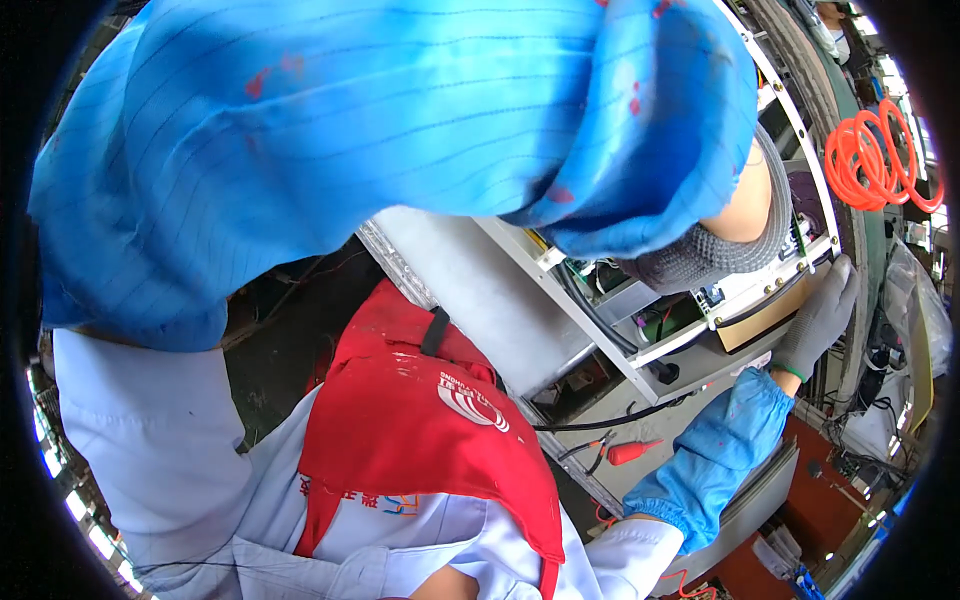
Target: Assembling components and applying sealant to a solar inverter on a production line.
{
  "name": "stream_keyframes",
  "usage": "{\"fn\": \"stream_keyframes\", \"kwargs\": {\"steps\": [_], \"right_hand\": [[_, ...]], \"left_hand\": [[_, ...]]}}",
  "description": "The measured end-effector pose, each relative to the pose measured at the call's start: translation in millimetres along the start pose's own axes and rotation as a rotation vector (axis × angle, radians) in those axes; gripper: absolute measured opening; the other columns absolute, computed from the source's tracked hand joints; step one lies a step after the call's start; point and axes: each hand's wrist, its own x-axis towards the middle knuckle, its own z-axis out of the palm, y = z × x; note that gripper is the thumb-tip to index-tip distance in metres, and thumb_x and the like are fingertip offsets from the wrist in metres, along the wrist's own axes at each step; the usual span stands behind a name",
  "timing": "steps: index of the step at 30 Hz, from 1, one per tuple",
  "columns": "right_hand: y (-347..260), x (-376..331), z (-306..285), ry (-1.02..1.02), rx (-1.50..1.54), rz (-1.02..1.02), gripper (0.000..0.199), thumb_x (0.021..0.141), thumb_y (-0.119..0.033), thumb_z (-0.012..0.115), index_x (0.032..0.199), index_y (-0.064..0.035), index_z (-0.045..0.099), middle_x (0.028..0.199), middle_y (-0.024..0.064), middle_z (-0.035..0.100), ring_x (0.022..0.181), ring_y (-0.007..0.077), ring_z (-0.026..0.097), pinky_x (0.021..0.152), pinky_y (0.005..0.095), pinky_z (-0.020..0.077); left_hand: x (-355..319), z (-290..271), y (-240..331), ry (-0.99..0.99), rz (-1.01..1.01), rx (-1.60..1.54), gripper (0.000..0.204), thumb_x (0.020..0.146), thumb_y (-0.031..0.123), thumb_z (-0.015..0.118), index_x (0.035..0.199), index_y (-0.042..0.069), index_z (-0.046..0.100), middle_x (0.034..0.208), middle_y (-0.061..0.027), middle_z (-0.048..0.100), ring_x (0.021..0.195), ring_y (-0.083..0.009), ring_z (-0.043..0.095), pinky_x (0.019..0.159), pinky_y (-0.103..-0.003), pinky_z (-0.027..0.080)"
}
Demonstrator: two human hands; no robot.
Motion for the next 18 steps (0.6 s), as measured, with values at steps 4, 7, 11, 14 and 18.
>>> {"fn": "stream_keyframes", "kwargs": {"steps": [4,7,11,14,18], "right_hand": [[3,1,-4,-0.026,-0.011,0.013,0.051,0.100,-0.040,0.045,0.125,0.0023,0.058,0.114,0.0195,0.063,0.102,0.0302,0.058,0.092,0.0383,0.0423],[9,2,-5,-0.098,-0.030,0.019,0.049,0.100,-0.040,0.047,0.115,0.0042,0.062,0.106,0.0184,0.065,0.096,0.0271,0.059,0.088,0.0373,0.0432],[9,2,-6,-0.132,-0.003,0.076,0.043,0.100,-0.036,0.051,0.108,0.0052,0.063,0.098,0.0143,0.064,0.091,0.0222,0.060,0.084,0.0347,0.0454],[42,-4,-23,-0.130,0.198,0.225,0.042,0.099,-0.036,0.054,0.107,0.0045,0.064,0.096,0.0091,0.064,0.089,0.0151,0.057,0.081,0.0296,0.0460],[38,2,-14,-0.248,0.236,0.338,0.036,0.098,-0.031,0.059,0.104,0.0040,0.063,0.088,0.0050,0.061,0.082,0.0110,0.054,0.074,0.0256,0.0438]], "left_hand": [[-4,-2,0,-0.011,-0.012,-0.004,0.027,0.077,0.017,0.067,0.099,0.003,0.072,0.098,-0.0172,0.071,0.092,-0.0343,0.070,0.075,-0.046,0.057],[-7,-8,-1,-0.012,-0.029,0.001,0.027,0.077,0.017,0.066,0.099,0.003,0.072,0.097,-0.0171,0.071,0.092,-0.0343,0.070,0.075,-0.046,0.057],[-7,-37,0,-0.036,-0.078,0.001,0.026,0.077,0.017,0.066,0.098,0.003,0.072,0.097,-0.0171,0.071,0.092,-0.0344,0.070,0.075,-0.045,0.057],[23,-34,-3,0.048,0.076,0.062,0.026,0.076,0.017,0.065,0.098,0.002,0.070,0.094,-0.0178,0.070,0.091,-0.0358,0.069,0.076,-0.045,0.057],[25,1,-34,0.279,0.156,-0.057,0.031,0.073,0.015,0.063,0.100,0.002,0.060,0.088,-0.0202,0.067,0.087,-0.0368,0.066,0.077,-0.046,0.054]]}}
